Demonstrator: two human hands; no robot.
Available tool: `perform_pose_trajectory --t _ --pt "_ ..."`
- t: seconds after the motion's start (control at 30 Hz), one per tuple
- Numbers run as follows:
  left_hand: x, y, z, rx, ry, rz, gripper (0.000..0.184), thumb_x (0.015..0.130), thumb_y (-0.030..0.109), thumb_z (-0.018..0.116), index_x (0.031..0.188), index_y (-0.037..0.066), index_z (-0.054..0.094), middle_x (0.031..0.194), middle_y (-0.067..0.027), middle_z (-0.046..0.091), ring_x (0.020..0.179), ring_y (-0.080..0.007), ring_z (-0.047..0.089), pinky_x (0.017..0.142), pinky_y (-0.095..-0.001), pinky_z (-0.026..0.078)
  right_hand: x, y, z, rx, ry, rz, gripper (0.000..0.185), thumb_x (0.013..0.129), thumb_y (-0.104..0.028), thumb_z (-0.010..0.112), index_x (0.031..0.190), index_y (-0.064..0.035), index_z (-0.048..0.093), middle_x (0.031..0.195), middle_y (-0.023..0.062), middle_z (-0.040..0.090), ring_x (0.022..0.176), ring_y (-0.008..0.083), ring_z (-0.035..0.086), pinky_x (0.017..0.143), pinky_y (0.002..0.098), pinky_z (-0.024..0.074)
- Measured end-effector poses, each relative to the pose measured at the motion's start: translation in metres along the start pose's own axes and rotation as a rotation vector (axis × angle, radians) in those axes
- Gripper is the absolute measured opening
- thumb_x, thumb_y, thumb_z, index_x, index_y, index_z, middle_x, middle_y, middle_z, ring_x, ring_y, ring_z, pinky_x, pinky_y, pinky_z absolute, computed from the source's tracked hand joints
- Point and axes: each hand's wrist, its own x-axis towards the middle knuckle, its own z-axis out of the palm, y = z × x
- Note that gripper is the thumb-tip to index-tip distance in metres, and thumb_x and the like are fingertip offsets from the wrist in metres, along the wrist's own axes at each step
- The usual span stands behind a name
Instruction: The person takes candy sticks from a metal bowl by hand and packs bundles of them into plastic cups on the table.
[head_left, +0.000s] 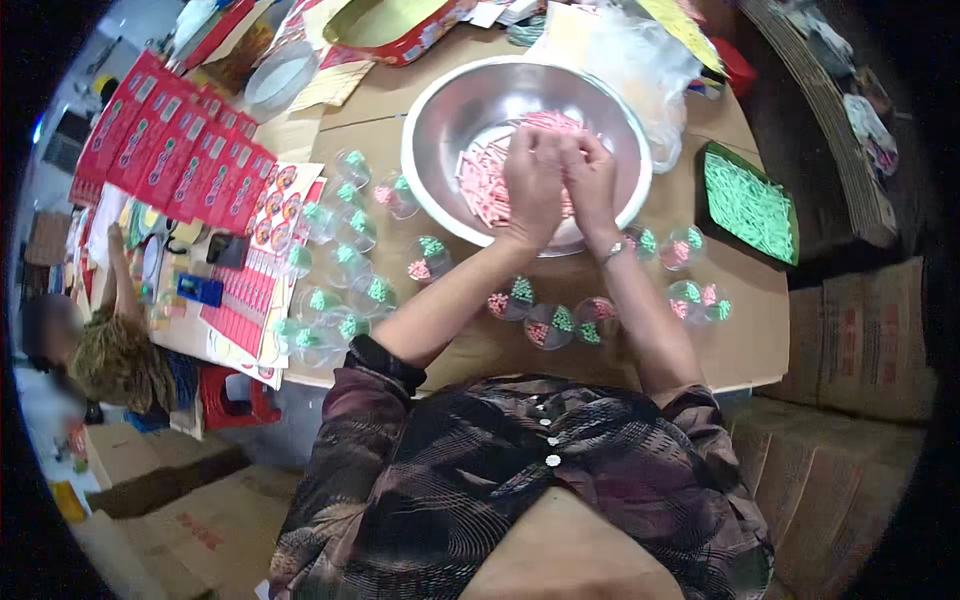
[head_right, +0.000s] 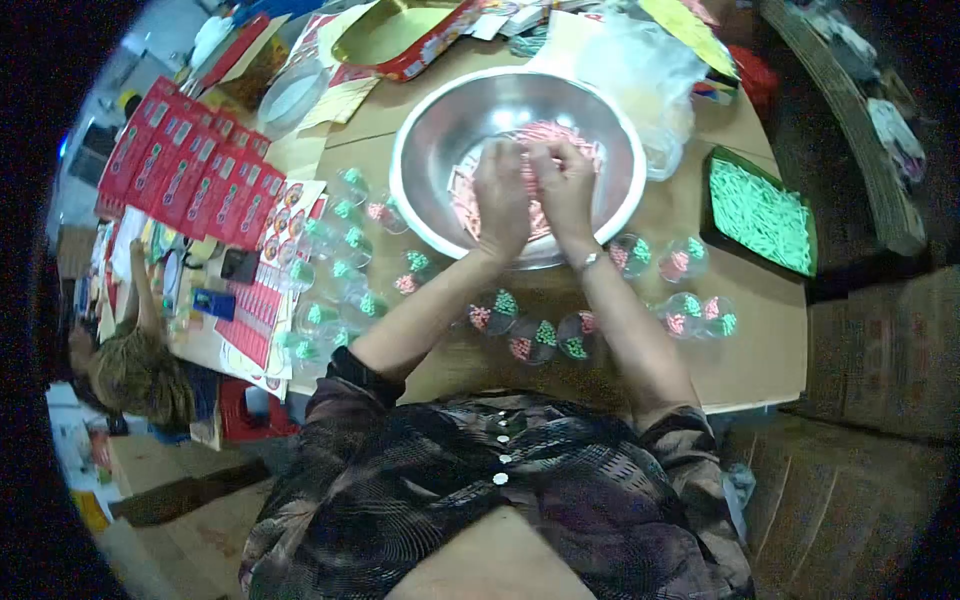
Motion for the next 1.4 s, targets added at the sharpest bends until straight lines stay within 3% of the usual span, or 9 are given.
perform_pose_trajectory --t 0.1,0.27,0.53,0.7,0.93,1.1,1.17,1.27,1.4 --pt "0.001 -0.01 -0.002 0.168 0.033 0.209 0.025 0.099 0.021 0.047 0.081 0.005 0.05 0.072 -0.0031 0.048 0.063 -0.0103 0.042 0.057 -0.0263 0.039 -0.008 -0.009 0.001 0.211 0.007 0.186 0.017 0.093 -0.02 0.059 0.085 -0.006 0.062 0.064 -0.0024 0.052 0.057 0.0041 0.044 0.052 0.0199 0.0399" --pt "0.012 -0.03 -0.014 -0.14 0.166 -0.352 0.029 0.097 0.02 0.05 0.072 0.005 0.049 0.065 0.0002 0.046 0.058 -0.0077 0.041 0.05 -0.0245 0.037 -0.021 -0.025 0.011 -0.16 -0.103 0.009 0.017 0.098 -0.02 0.05 0.094 -0.0058 0.058 0.076 -0.0009 0.052 0.065 0.0062 0.044 0.059 0.0222 0.0394" --pt "0.007 -0.022 -0.017 0.083 0.027 -0.212 0.021 0.095 0.019 0.052 0.085 0.001 0.058 0.072 -0.0035 0.054 0.059 -0.0082 0.047 0.05 -0.0233 0.042 -0.019 -0.013 0.007 -0.3 -0.049 -0.006 0.028 0.099 -0.029 0.044 0.103 -0.0038 0.055 0.09 0.0097 0.057 0.081 0.0205 0.055 0.076 0.0337 0.045" --pt "0.019 -0.022 -0.03 -0.176 0.105 -0.487 0.02 0.096 0.017 0.051 0.085 0.001 0.058 0.071 -0.0013 0.055 0.051 -0.0067 0.046 0.042 -0.022 0.037 -0.016 -0.009 0.005 -0.325 0.054 -0.171 0.037 0.101 -0.034 0.038 0.118 -0.0037 0.051 0.109 0.0132 0.052 0.1 0.0265 0.053 0.09 0.0367 0.0412" --pt "0.0 -0.009 -0.015 -0.092 0.04 -0.374 0.028 0.098 0.02 0.04 0.078 0.002 0.05 0.07 -0.0038 0.05 0.061 -0.0131 0.044 0.057 -0.0312 0.04 -0.019 -0.017 0.018 -0.272 -0.034 -0.088 0.021 0.094 -0.024 0.056 0.089 -0.0035 0.058 0.087 0.0076 0.06 0.076 0.0177 0.056 0.073 0.0315 0.0459" --pt "0.011 0.005 -0.045 0.08 -0.164 -0.546 0.033 0.095 0.025 0.042 0.112 -0.002 0.048 0.084 -0.0116 0.056 0.075 -0.0203 0.055 0.071 -0.0342 0.046 -0.017 -0.022 0.01 -0.038 -0.084 0.054 0.023 0.092 -0.021 0.062 0.075 -0.0075 0.055 0.059 0.0014 0.057 0.052 0.0097 0.054 0.047 0.0227 0.0435" --pt "0.039 -0.026 -0.095 0.287 -0.224 -0.289 0.045 0.088 0.028 0.055 0.12 -0.002 0.047 0.107 -0.0198 0.055 0.09 -0.0256 0.057 0.079 -0.0381 0.048 -0.031 -0.05 0.003 -0.068 -0.164 0.168 0.018 0.09 -0.017 0.064 0.076 -0.0077 0.057 0.057 0.0014 0.056 0.05 0.0064 0.054 0.043 0.0174 0.0392" --pt "0.086 -0.051 -0.188 1.314 -0.073 0.046 0.05 0.078 0.031 0.064 0.114 -0.003 0.056 0.116 -0.0209 0.054 0.104 -0.034 0.052 0.088 -0.0448 0.045 -0.075 -0.067 0.003 -0.313 -0.592 -0.327 0.021 0.088 -0.016 0.064 0.072 -0.0088 0.054 0.061 -0.0003 0.054 0.049 0.0087 0.055 0.042 0.0192 0.0397" --pt "0.122 -0.079 -0.261 1.503 -0.236 -0.517 0.055 0.067 0.036 0.072 0.115 0.011 0.063 0.12 -0.0193 0.056 0.114 -0.0387 0.044 0.091 -0.059 0.037 -0.147 -0.053 0.034 -0.514 -0.931 -0.781 0.016 0.084 -0.016 0.06 0.077 -0.0094 0.048 0.074 0.0025 0.048 0.049 0.013 0.048 0.043 0.0251 0.0408"
